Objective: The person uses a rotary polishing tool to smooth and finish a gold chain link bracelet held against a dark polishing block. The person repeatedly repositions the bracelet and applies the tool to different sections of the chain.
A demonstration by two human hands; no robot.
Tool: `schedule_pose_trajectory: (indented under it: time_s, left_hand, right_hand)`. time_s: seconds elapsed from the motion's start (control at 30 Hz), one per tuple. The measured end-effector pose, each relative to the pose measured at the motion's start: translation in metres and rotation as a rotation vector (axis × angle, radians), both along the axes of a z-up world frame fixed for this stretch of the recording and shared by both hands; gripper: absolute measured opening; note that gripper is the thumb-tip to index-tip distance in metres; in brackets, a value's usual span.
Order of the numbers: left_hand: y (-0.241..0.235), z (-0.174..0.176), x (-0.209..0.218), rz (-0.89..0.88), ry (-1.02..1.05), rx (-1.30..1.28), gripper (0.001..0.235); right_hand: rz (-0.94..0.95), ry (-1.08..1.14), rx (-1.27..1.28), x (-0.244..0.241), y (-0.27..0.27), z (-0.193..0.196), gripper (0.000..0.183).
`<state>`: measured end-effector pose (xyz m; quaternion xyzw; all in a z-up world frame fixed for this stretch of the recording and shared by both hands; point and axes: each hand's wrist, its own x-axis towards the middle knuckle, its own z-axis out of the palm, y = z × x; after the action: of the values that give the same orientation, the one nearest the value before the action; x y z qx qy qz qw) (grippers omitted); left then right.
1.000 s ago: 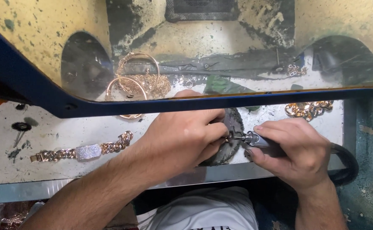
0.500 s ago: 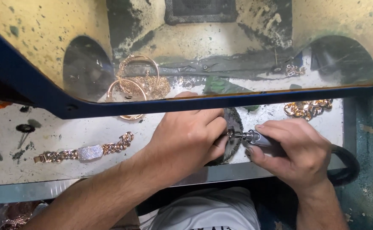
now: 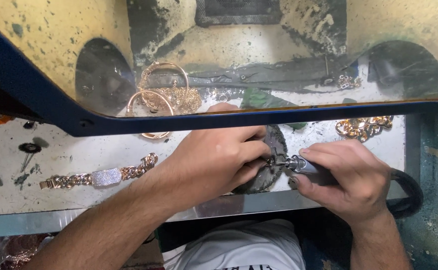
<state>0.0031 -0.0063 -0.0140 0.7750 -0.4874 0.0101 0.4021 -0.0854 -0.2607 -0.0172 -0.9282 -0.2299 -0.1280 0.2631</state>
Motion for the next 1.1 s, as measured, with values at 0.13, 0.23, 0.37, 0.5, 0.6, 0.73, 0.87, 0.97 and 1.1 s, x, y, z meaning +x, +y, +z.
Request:
schedule_pose_trajectory:
  time_s: [0.13,0.23,0.37,0.5,0.6,0.73,0.87,0.97,1.1]
  left_hand:
    - [0.000,0.000,-0.002,0.006,0.000,0.021,0.012]
    - [-0.001,0.000,-0.007,0.026,0.104,0.061,0.006]
    - [0.000,0.004,-0.006,0.018,0.103,0.062,0.023]
    - [-0.001,0.000,-0.009,0.062,0.016,0.045,0.011]
    - [-0.005,-0.001,-0.011,0.127,-0.037,0.040,0.012]
    - [-0.006,-0.006,-0.015,0.156,-0.001,0.055,0.015]
    - [-0.005,-0.007,-0.012,0.138,0.040,-0.044,0.012]
    - [-0.003,-0.006,-0.010,0.112,0.103,-0.079,0.010]
    - [0.000,-0.008,-0.008,0.084,0.218,-0.051,0.010]
  right_hand:
    - [-0.027,0.042,-0.014,0.000,-0.002,-0.001,0.034]
    - [-0.008,0.030,-0.029,-0.001,-0.003,0.000,0.033]
    - [-0.089,-0.068,-0.063,-0.006,0.000,0.009,0.037]
    - [-0.453,0.053,-0.086,-0.015,0.010,0.022,0.038]
    - [-0.530,0.378,0.008,-0.004,0.023,0.034,0.050]
    - [-0.472,0.613,0.136,0.014,0.043,0.055,0.048]
    - [-0.522,0.796,0.123,0.031,0.058,0.062,0.053]
    - [-0.607,0.830,0.122,0.036,0.066,0.063,0.058]
    - [-0.707,0.834,0.050,0.037,0.068,0.056,0.050]
